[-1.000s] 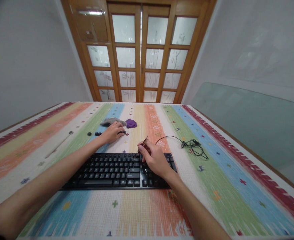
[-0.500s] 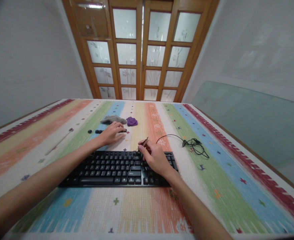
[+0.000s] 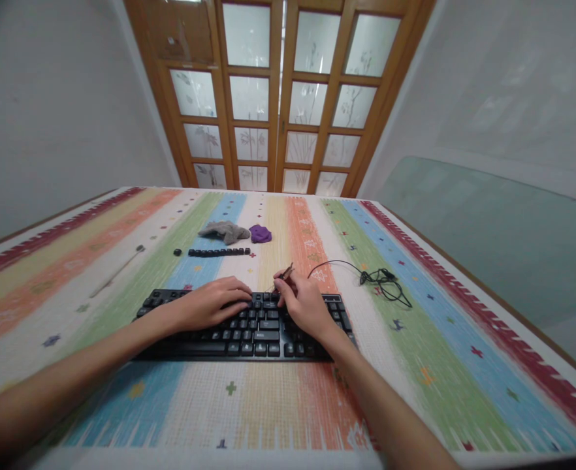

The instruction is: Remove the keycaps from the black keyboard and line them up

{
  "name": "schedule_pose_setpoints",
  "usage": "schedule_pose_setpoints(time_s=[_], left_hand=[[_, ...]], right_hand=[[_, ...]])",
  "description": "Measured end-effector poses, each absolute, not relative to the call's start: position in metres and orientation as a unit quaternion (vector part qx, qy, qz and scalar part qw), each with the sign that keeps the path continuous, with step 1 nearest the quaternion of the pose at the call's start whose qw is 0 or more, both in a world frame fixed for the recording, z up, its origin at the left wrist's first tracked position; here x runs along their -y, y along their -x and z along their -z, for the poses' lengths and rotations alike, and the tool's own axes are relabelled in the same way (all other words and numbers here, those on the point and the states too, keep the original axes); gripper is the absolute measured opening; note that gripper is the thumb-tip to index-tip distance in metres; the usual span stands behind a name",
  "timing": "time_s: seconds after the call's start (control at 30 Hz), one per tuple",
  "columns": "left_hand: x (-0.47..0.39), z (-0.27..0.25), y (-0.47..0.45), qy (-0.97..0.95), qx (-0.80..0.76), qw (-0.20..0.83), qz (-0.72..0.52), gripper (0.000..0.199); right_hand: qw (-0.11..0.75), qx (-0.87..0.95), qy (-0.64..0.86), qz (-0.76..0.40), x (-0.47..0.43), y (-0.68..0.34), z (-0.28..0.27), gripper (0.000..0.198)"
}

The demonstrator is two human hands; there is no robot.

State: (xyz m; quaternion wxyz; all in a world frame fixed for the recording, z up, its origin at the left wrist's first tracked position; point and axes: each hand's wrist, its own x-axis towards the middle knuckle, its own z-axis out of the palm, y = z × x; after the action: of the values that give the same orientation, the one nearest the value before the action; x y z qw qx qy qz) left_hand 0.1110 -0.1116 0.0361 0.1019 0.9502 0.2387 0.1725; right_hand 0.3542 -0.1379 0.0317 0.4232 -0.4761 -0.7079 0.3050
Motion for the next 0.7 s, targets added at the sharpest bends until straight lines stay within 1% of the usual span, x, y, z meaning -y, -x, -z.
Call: schedule_pose_setpoints(time_s=[0.1, 0.2, 0.27, 0.37, 0.43, 0.5, 0.7], left_hand=[[0.115, -0.035, -0.114, -0.949, -0.256, 0.078, -0.17, 0.023], [0.124, -0.034, -0.119, -0.946, -0.281, 0.046, -0.158, 0.025], [0.133, -0.033, -0.122, -0.942, -0.3, 0.015, -0.151, 0.029], [0.151, -0.027, -0.13, -0.934, -0.321, -0.056, -0.149, 0.037], [0.165, -0.02, -0.136, -0.929, -0.314, -0.111, -0.161, 0.038], [0.179, -0.013, -0.142, -0.93, -0.291, -0.14, -0.173, 0.038], [0.202, -0.005, -0.152, -0.931, -0.271, -0.159, -0.184, 0.041]], right_hand=[[0.444, 0.668, 0.487, -0.346, 0.134, -0.352, -0.026, 0.036], [0.448, 0.655, 0.499, -0.348, 0.134, -0.349, -0.026, 0.035], [0.436, 0.68, 0.498, -0.317, 0.137, -0.345, -0.028, 0.029], [0.395, 0.753, 0.471, -0.235, 0.144, -0.336, -0.031, 0.018], [0.375, 0.792, 0.45, -0.175, 0.148, -0.331, -0.029, 0.016], [0.362, 0.809, 0.441, -0.139, 0.15, -0.328, -0.027, 0.018], [0.34, 0.788, 0.495, -0.137, 0.14, -0.335, -0.033, 0.019]])
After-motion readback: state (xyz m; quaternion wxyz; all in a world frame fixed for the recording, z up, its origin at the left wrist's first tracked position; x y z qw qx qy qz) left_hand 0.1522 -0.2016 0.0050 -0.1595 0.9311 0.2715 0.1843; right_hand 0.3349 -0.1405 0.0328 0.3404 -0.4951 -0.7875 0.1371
